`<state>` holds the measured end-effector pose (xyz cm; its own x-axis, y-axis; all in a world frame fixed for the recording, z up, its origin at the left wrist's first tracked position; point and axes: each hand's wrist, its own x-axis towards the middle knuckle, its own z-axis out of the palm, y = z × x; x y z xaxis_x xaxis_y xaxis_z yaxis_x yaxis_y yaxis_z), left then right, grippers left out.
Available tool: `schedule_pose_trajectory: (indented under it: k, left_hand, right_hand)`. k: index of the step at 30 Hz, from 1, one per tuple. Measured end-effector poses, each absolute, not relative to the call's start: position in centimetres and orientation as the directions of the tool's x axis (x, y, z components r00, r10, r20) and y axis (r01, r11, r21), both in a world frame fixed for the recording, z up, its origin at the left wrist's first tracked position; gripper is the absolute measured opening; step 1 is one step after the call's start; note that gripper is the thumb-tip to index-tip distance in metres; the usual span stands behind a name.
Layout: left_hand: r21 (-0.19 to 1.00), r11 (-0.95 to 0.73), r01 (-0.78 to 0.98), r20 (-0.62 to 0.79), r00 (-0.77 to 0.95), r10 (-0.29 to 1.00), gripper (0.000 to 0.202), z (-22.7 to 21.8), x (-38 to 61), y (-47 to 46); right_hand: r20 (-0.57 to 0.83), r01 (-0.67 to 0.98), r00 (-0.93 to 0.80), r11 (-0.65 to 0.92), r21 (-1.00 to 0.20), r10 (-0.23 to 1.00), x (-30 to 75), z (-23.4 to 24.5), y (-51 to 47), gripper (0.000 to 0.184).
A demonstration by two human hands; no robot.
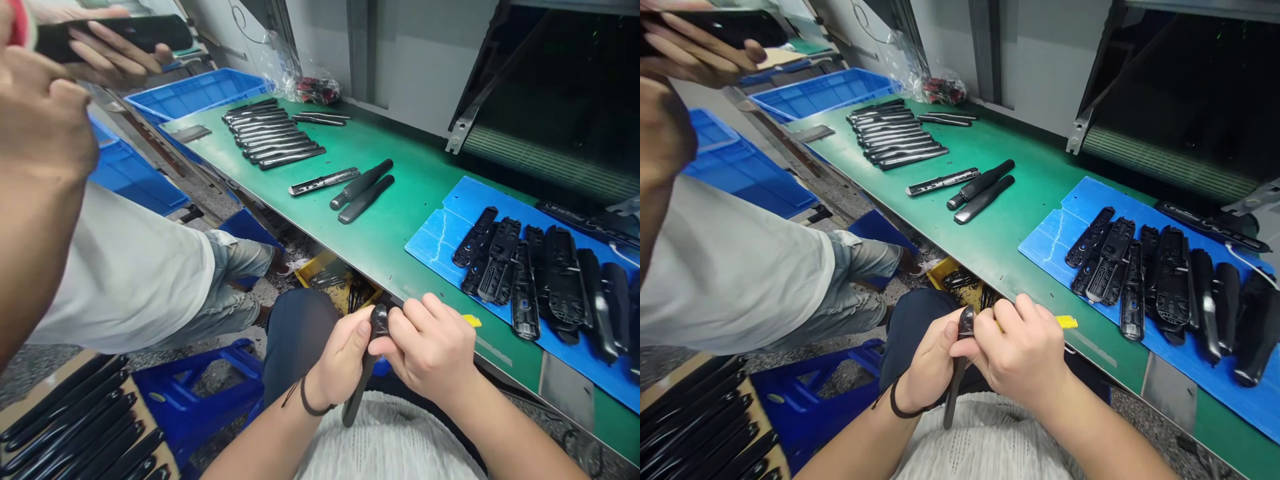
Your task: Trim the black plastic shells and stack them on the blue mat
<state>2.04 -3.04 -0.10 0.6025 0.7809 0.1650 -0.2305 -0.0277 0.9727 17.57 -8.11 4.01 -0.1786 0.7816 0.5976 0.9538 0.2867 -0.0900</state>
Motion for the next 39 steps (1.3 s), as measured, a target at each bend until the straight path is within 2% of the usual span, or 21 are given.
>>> schedule_pose_trajectory:
  k: [9, 20, 35, 39]
  left_hand:
    - [0.95, 0.173, -0.259, -0.01, 0.53, 0.848, 0.052, 0.5, 2.8, -2.5]
    - [0.888, 0.28, -0.363, -0.091, 0.459, 0.884, 0.056, 0.5, 4.3, -1.5]
    - [0.808, 0.428, -0.406, -0.242, 0.433, 0.868, 0.062, 2.1, 4.9, -0.3]
    - [0.788, 0.425, -0.446, -0.246, 0.404, 0.881, 0.061, 2.5, 4.9, 0.6]
  right_hand:
    - [0.506, 0.941, -0.209, 0.314, -0.13, 0.837, 17.2, 2.6, -8.7, 0.063]
    - [0.427, 0.919, -0.22, 0.333, -0.211, 0.877, 17.1, 2.0, -9.2, 0.063]
    - [0.336, 0.905, -0.27, 0.357, -0.232, 0.903, 16.6, 1.2, -9.9, 0.057]
    - [0.299, 0.894, -0.306, 0.381, -0.235, 0.904, 16.2, 1.0, -10.2, 0.057]
